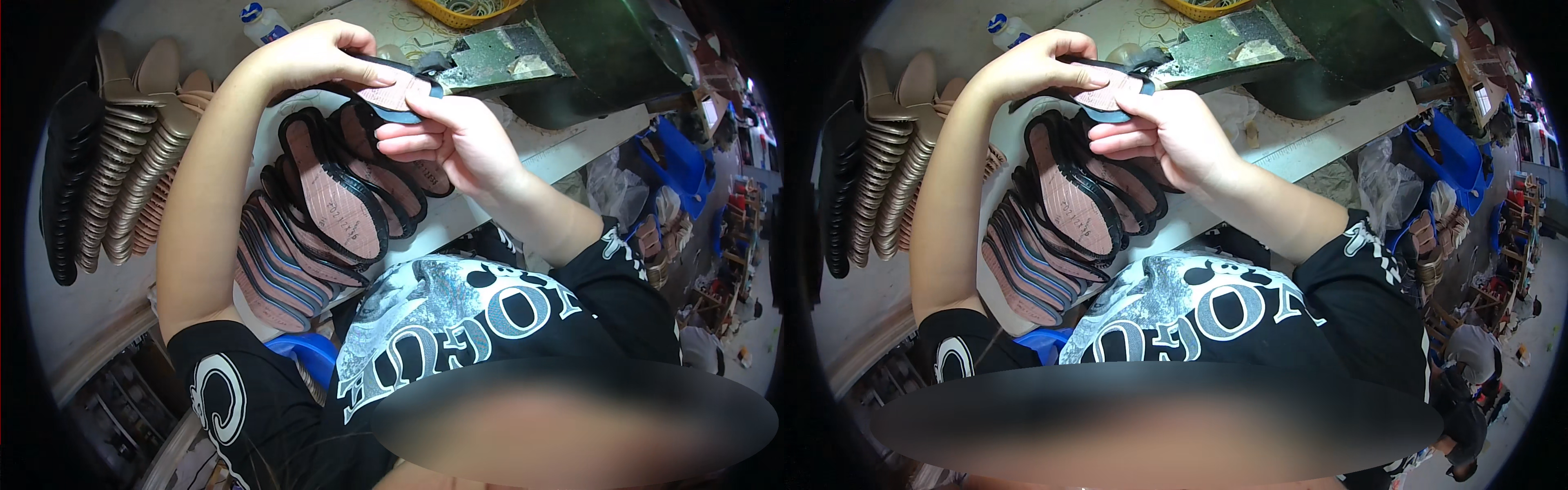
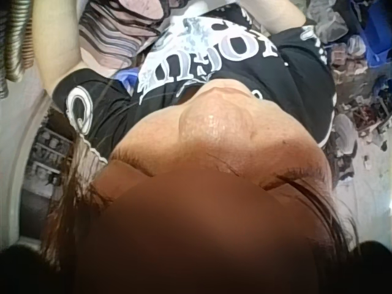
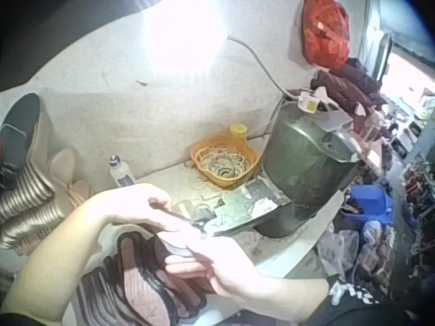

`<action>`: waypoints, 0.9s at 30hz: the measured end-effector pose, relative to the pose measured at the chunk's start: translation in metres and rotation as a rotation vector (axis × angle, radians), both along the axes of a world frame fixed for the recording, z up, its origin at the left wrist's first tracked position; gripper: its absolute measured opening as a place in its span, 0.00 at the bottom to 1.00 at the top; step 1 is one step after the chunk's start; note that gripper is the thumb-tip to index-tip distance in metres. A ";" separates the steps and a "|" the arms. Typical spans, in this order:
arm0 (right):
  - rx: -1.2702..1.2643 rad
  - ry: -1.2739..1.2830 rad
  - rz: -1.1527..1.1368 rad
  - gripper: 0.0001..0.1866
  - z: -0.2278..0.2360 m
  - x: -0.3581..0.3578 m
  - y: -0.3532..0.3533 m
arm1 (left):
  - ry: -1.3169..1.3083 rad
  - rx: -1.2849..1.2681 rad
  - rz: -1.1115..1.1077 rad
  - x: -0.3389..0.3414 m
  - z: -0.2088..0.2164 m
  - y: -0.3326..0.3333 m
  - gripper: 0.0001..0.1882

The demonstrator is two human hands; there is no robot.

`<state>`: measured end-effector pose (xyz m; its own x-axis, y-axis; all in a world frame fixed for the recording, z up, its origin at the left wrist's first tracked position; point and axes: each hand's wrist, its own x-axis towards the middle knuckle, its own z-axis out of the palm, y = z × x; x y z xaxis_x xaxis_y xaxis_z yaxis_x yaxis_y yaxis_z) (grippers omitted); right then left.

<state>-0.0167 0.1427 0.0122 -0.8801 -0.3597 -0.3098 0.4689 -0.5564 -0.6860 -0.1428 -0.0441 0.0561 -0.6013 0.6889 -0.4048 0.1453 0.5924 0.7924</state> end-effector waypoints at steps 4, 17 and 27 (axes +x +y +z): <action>0.072 0.030 0.046 0.20 0.004 -0.006 0.008 | 0.050 -0.042 0.075 0.015 0.003 0.002 0.16; 0.207 0.012 0.186 0.18 0.005 -0.020 0.025 | -0.046 -0.144 0.418 0.063 0.010 0.020 0.19; 0.297 0.124 0.543 0.16 0.015 -0.005 0.067 | -0.264 -0.084 0.573 0.075 0.004 0.028 0.27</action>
<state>-0.0219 0.2100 0.0273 -0.6320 -0.6798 -0.3722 0.5381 -0.0393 -0.8420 -0.0680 -0.0157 0.0601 -0.7378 0.2469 -0.6283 -0.4074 0.5794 0.7060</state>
